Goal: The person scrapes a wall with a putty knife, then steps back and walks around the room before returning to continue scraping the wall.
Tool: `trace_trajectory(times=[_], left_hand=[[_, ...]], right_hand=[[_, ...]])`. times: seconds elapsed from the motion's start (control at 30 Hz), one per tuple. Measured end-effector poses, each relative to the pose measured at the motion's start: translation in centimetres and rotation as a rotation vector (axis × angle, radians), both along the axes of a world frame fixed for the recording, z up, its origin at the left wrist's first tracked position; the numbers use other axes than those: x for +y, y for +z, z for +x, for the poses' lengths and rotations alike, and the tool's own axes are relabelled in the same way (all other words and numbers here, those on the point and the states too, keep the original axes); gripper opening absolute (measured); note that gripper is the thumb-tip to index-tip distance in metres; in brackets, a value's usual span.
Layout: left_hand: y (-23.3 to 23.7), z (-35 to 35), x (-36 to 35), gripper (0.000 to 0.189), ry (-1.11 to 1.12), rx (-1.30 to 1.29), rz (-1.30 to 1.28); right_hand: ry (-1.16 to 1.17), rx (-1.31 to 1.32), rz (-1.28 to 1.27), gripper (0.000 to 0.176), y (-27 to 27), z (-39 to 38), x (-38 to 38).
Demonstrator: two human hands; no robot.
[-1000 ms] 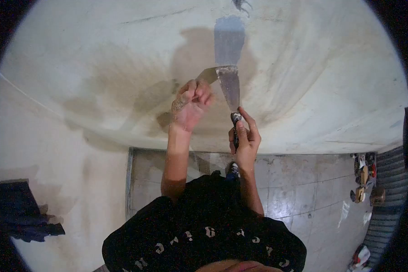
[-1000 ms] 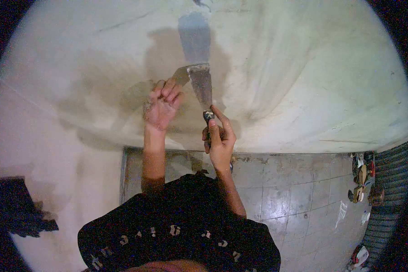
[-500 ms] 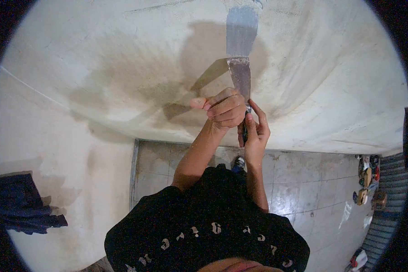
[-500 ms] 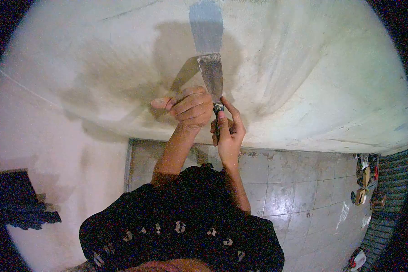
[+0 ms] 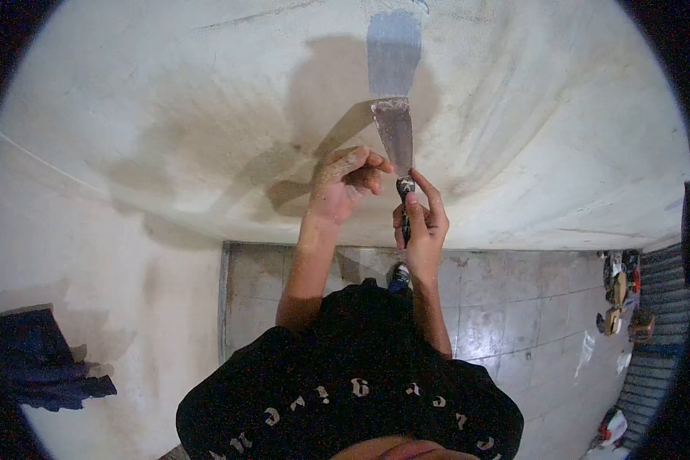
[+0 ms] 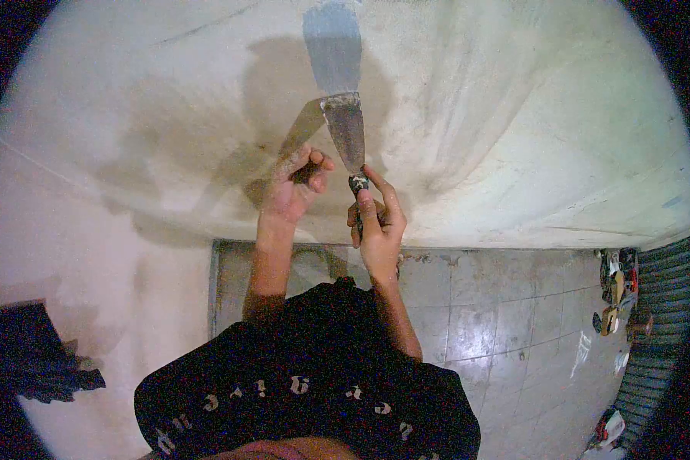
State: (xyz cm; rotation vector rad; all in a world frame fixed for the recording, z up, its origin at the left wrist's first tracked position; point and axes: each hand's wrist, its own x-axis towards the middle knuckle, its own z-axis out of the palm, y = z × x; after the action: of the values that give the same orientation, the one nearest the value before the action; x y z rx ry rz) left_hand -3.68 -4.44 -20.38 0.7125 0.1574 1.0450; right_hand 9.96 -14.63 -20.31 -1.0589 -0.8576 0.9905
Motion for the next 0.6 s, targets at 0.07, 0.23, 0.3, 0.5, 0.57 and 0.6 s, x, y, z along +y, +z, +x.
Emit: trace_trajectory(times=[0.07,0.23,0.3,0.5,0.57,0.6], left_hand=[[0.3,-0.4,-0.3,0.025,0.084,0.094,0.014],[1.3,-0.7,-1.0,0.021,0.122,0.243,0.075],[0.3,-0.8,-0.8,0.022,0.179,0.371,0.097],[-1.6,-1.5,0.2,0.018,0.332,0.413,0.076],[-0.6,-1.1,-0.1,0.018,0.357,0.419,0.025],[0.1,-0.8,-0.4,0.020,0.362,0.429,0.004]], right_hand=[[-0.002,0.010,0.005,0.036,-0.2,-0.1,0.1],[0.017,0.013,0.000,0.037,-0.6,0.0,0.4],[0.020,0.006,-0.008,0.036,-0.6,-0.1,0.5],[0.011,-0.029,-0.029,0.035,-0.2,-0.2,0.2],[0.002,-0.030,-0.020,0.035,-0.3,-0.2,0.3],[-0.002,-0.031,-0.016,0.035,-0.3,-0.2,0.3]])
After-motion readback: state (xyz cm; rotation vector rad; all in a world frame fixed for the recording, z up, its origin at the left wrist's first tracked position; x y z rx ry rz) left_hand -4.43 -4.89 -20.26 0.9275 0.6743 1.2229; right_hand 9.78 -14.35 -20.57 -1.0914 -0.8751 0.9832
